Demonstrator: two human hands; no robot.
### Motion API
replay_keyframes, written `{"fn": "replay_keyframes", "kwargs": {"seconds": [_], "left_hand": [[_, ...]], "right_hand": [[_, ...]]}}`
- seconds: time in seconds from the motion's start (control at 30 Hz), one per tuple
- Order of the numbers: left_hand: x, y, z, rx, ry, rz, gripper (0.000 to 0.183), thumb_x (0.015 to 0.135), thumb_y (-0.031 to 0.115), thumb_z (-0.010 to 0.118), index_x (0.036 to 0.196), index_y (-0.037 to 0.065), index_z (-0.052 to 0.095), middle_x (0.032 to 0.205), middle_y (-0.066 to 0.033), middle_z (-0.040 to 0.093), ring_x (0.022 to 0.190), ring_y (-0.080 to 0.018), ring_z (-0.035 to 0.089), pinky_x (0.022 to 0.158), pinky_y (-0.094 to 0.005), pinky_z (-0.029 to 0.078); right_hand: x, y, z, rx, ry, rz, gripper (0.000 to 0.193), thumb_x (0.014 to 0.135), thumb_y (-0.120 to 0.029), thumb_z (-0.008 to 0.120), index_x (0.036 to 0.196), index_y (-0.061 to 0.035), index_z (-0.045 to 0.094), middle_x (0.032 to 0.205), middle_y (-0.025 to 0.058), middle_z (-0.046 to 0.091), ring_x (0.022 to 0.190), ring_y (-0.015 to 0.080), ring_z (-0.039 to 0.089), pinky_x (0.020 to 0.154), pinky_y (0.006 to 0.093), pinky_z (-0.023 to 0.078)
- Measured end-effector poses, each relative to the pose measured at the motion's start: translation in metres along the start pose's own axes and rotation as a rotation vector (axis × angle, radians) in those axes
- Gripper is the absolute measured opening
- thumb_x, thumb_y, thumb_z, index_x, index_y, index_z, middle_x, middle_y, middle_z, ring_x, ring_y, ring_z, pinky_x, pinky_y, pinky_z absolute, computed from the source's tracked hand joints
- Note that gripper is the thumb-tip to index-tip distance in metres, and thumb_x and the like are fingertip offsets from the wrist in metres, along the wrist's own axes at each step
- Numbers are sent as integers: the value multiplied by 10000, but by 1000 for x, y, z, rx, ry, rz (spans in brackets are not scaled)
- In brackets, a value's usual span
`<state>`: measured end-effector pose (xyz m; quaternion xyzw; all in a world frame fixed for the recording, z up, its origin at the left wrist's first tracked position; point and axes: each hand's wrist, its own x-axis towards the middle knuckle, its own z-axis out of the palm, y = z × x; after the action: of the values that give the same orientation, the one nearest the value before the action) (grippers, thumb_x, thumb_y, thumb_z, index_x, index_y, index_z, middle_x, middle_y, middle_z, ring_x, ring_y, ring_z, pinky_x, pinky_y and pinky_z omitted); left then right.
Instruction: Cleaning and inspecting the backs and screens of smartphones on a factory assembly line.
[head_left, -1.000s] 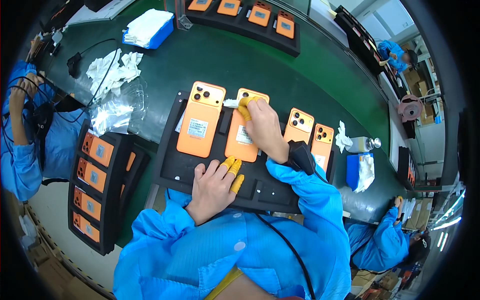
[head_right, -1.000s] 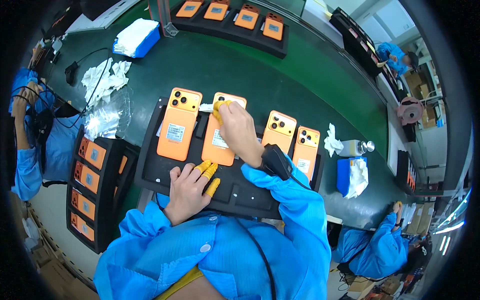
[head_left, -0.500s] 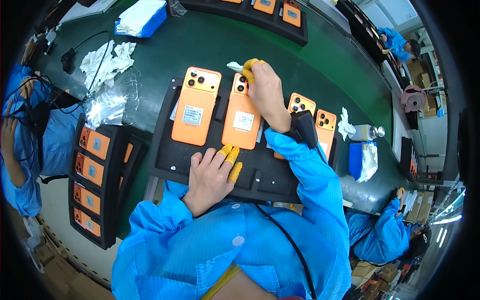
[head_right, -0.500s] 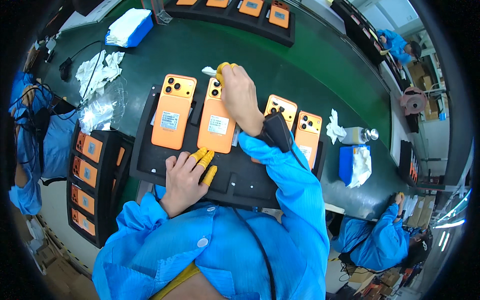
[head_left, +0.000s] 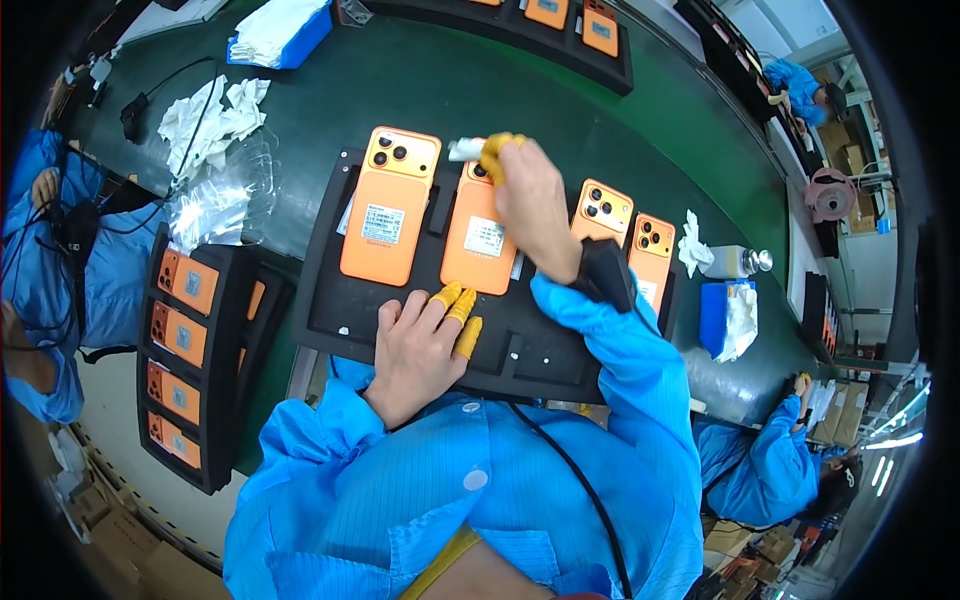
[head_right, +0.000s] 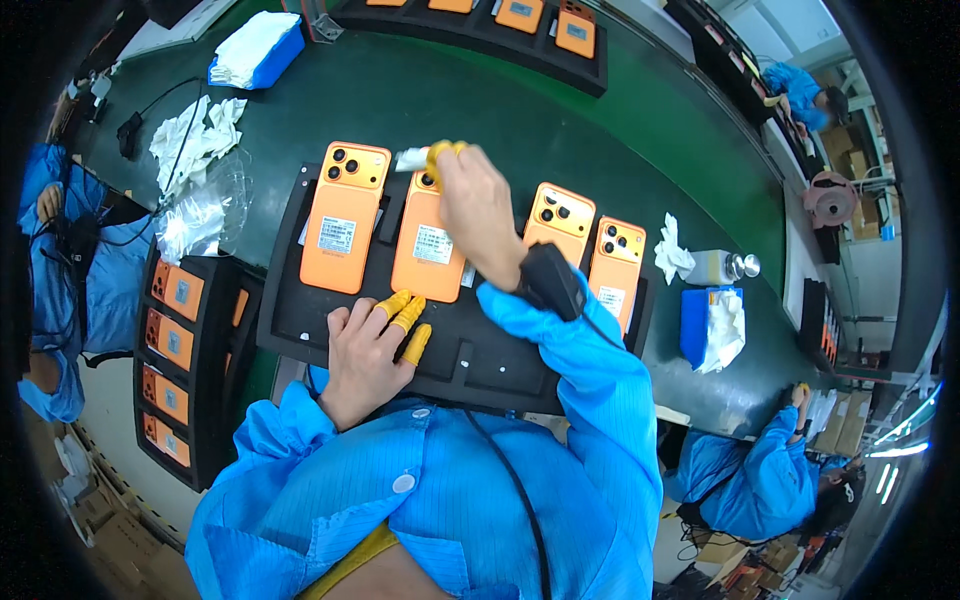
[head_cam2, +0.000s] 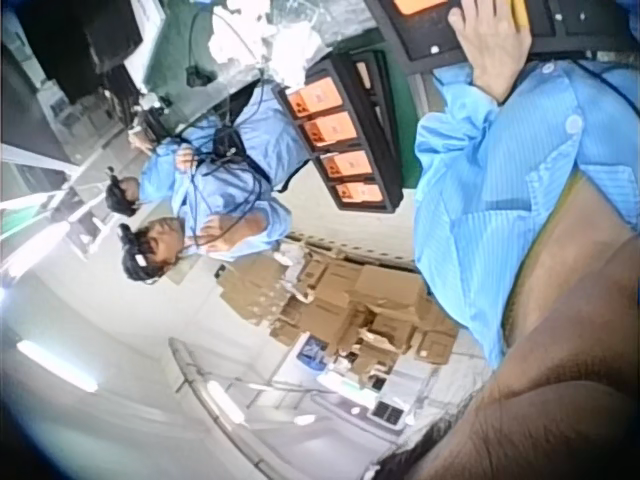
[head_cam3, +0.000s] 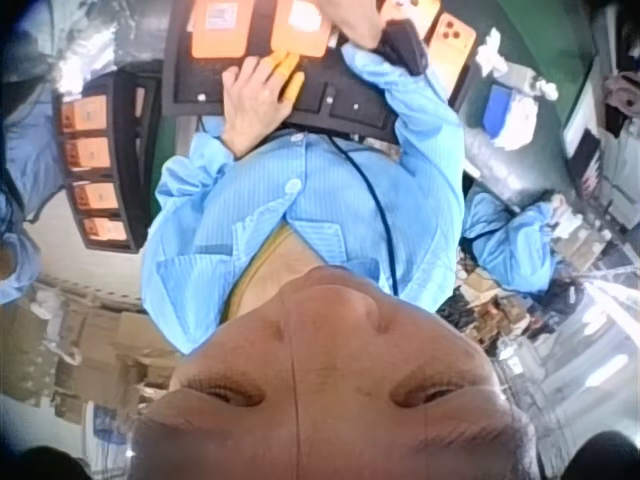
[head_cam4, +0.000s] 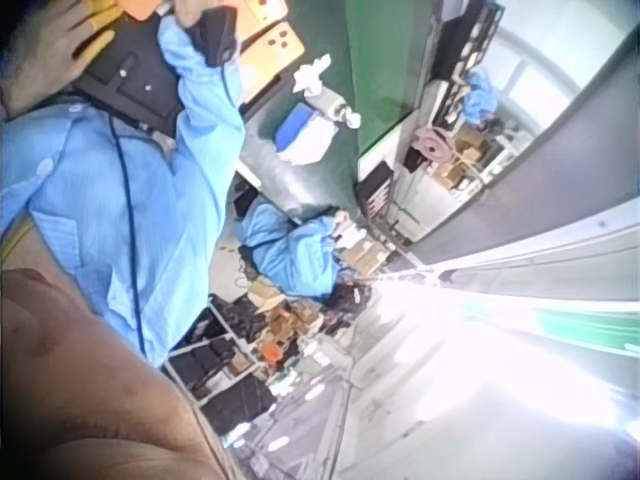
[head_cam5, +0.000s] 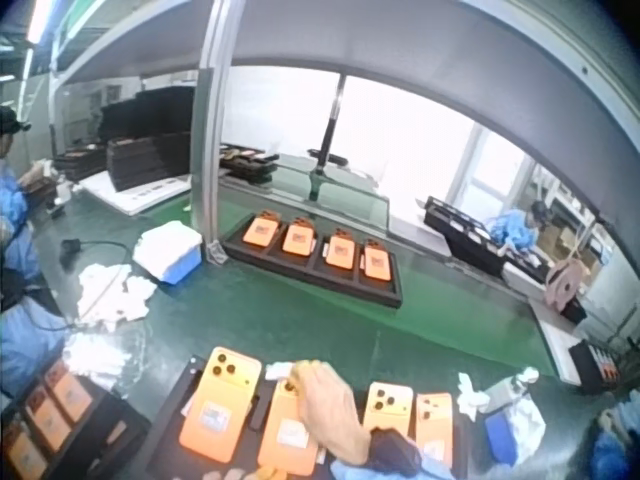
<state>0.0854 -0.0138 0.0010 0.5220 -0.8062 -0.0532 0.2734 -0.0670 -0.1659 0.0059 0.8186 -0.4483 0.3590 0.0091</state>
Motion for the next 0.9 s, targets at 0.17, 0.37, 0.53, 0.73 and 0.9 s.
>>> {"fn": "replay_keyframes", "kwargs": {"seconds": [0.17, 0.37, 0.53, 0.73, 0.9], "left_hand": [[0, 1, 1, 6, 9, 9, 267, 741, 211, 732, 941, 41, 682, 980, -55, 622, 860, -191, 538, 733, -351, 318], [0, 0, 3, 14, 53, -5, 267, 736, 208, 734, 934, 39, 680, 973, -53, 624, 864, -190, 541, 731, -348, 317], [-1, 1, 1, 24, 2, 4, 272, 730, 205, 740, 938, 41, 681, 959, -53, 623, 874, -192, 541, 736, -349, 315], [-1, 0, 3, 33, 21, 1, 270, 729, 196, 739, 944, 42, 682, 957, -54, 622, 872, -194, 541, 741, -346, 314], [-1, 0, 2, 43, 9, 3, 270, 729, 186, 740, 947, 37, 683, 956, -56, 623, 872, -195, 543, 742, -347, 316]], "right_hand": [[8, 3, -5, 64, -24, -11, 165, 744, 50, 551, 893, -11, 520, 797, 145, 521, 775, 329, 554, 657, 420, 472], [0, 6, -4, -6, -11, 61, 189, 742, 46, 560, 918, -15, 535, 797, 137, 524, 795, 320, 561, 668, 404, 486], [-3, 16, -11, 84, -13, -23, 155, 758, 36, 559, 901, -15, 531, 787, 152, 518, 781, 331, 555, 665, 412, 481], [-13, 21, -12, 77, 28, 141, 139, 797, -21, 642, 913, 3, 569, 832, 177, 569, 787, 365, 575, 662, 414, 467], [-32, 1, -22, 65, -104, -79, 199, 708, 45, 590, 888, -17, 533, 793, 149, 518, 771, 329, 558, 652, 416, 476]]}}
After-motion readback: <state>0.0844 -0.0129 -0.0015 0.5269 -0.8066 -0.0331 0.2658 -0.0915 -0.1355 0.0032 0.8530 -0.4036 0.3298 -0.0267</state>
